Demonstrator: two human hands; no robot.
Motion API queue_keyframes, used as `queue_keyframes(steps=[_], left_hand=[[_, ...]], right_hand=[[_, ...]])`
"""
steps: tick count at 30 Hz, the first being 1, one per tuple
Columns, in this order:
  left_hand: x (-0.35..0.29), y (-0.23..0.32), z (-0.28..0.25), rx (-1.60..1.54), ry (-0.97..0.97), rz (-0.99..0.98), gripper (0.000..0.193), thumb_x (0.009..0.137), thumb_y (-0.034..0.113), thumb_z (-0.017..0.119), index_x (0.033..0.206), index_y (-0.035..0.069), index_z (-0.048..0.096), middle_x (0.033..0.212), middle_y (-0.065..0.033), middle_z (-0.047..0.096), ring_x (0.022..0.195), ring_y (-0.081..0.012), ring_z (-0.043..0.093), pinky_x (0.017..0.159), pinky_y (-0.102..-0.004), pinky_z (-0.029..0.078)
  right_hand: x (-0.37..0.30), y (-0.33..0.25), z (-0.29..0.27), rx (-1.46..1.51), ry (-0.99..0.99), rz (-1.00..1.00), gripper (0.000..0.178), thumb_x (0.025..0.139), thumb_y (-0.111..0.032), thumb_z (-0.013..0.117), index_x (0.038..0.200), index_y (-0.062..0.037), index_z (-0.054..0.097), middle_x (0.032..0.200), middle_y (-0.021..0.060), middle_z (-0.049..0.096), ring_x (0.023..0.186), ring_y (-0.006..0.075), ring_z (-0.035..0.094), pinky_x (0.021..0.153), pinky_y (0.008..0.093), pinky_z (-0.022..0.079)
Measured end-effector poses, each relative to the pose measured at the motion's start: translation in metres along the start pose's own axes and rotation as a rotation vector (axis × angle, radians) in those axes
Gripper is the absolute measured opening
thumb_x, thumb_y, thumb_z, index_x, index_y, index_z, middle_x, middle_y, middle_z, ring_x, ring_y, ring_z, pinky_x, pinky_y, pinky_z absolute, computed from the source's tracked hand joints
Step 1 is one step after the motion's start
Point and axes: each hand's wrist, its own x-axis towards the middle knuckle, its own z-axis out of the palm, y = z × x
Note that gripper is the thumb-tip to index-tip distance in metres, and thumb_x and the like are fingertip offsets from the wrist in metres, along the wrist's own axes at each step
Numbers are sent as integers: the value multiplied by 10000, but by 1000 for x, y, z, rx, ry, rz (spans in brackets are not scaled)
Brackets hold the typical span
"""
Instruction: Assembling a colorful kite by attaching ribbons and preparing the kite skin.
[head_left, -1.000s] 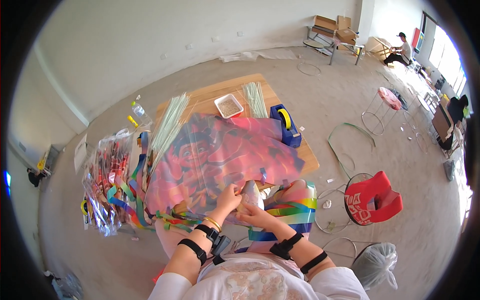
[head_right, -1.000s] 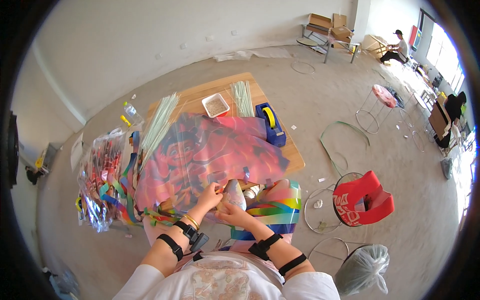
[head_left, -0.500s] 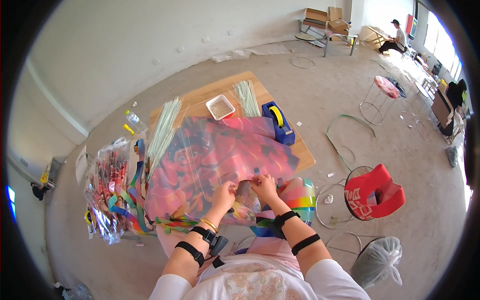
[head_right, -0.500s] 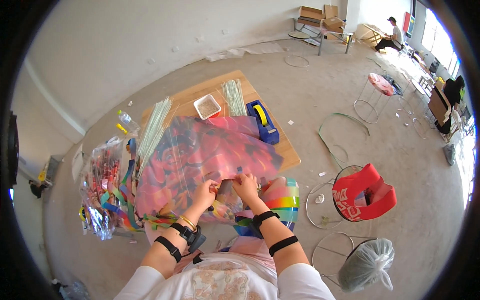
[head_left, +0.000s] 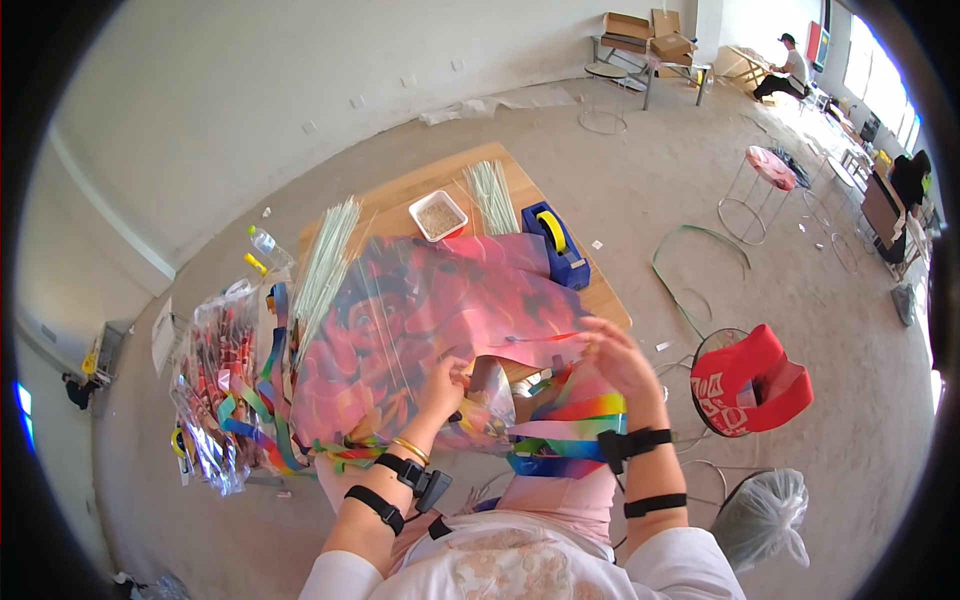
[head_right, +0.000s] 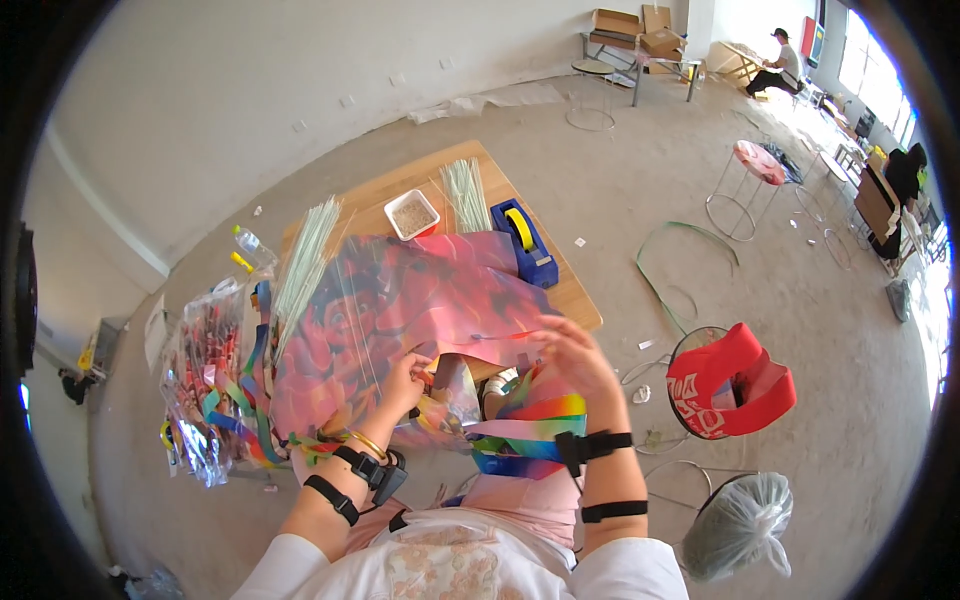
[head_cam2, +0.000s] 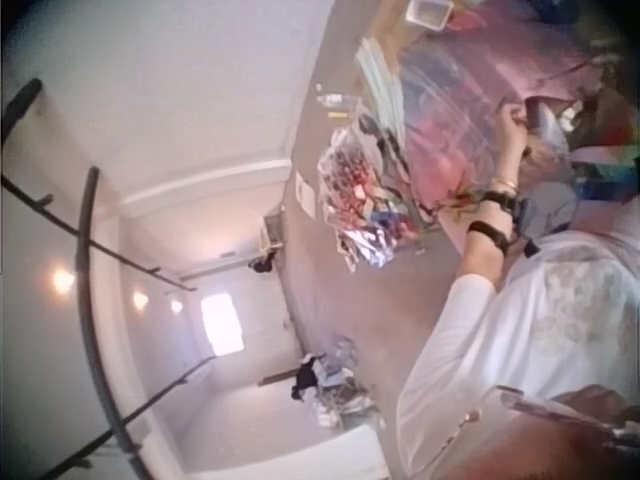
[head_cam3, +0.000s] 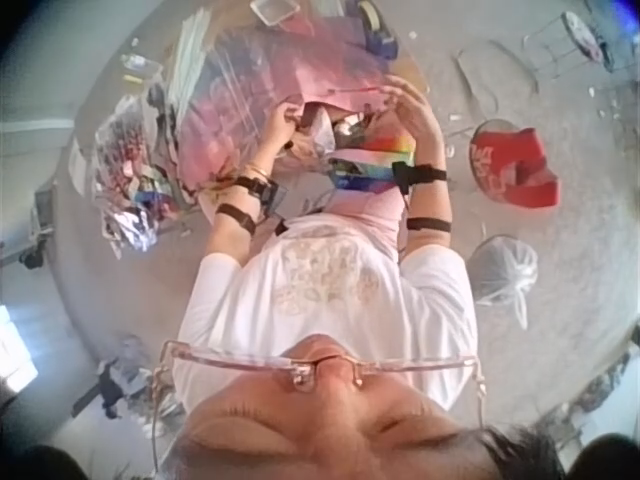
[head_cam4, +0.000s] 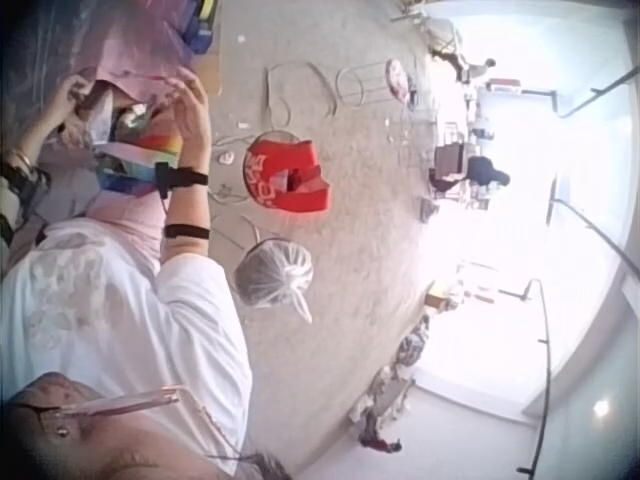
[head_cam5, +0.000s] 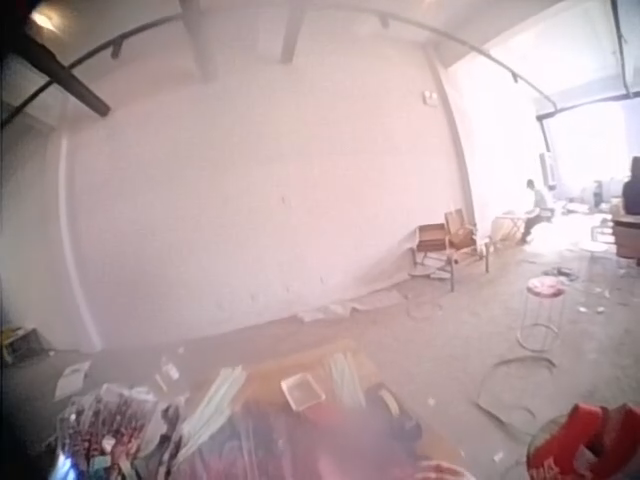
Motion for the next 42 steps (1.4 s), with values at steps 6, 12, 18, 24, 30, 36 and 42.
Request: queue_keyframes(steps=[6, 12, 18, 24, 30, 36, 42], left_hand=[[13, 16, -13, -142, -146, -52, 280, 806, -7, 521, 1062, 72, 603, 917, -104, 695, 832, -209, 669, 704, -309, 487], [4, 25, -1, 37, -202, -19, 279, 810, 143, 609, 1075, 56, 600, 1017, -114, 671, 959, -275, 640, 824, -356, 494], [-15, 35, 15, 100, -261, 83, 426, 835, 367, 636, 1117, 52, 577, 1085, -150, 622, 1025, -317, 597, 855, -387, 477], [2, 2, -8, 215, 20, 355, 437, 833, 330, 641, 1153, 47, 549, 1179, -151, 559, 1121, -334, 519, 936, -400, 428], [15, -24, -12, 439, 124, 272, 557, 872, 323, 574, 1347, 81, 414, 1397, -173, 377, 1304, -400, 316, 1073, -515, 249], [14, -46, -4, 612, 85, 211, 610, 907, 413, 471, 1435, 149, 321, 1482, -169, 263, 1361, -405, 234, 1091, -612, 116], [16, -28, -10, 581, 34, 176, 599, 917, 402, 440, 1445, 151, 306, 1486, -181, 251, 1357, -403, 247, 1074, -650, 85]], right_hand=[[-46, -69, -55, -390, 486, -192, 313, 857, -95, 610, 1166, -54, 580, 1062, 94, 630, 914, 190, 597, 840, 316, 464], [-37, -39, -46, -1650, 823, -435, 327, 730, -114, 693, 1044, -81, 610, 1080, 162, 553, 1050, 351, 513, 911, 419, 422], [-4, 13, -5, -1613, 387, -340, 328, 725, -159, 685, 1039, -84, 627, 1084, 166, 552, 1064, 359, 493, 919, 437, 421], [24, 17, 19, -1737, 162, -143, 334, 753, -224, 648, 1060, -94, 628, 1096, 152, 555, 1063, 363, 493, 922, 440, 424], [89, -4, 40, -1818, -71, -224, 314, 768, -248, 613, 1042, -93, 622, 1086, 135, 571, 1041, 359, 513, 893, 449, 441], [209, 5, 63, -1786, -32, -327, 275, 771, -206, 582, 1001, -59, 613, 1066, 149, 593, 1019, 350, 557, 860, 435, 464], [283, 38, 36, -2187, 138, -196, 218, 793, -171, 574, 967, -46, 615, 1026, 154, 628, 1013, 306, 586, 872, 399, 454]])
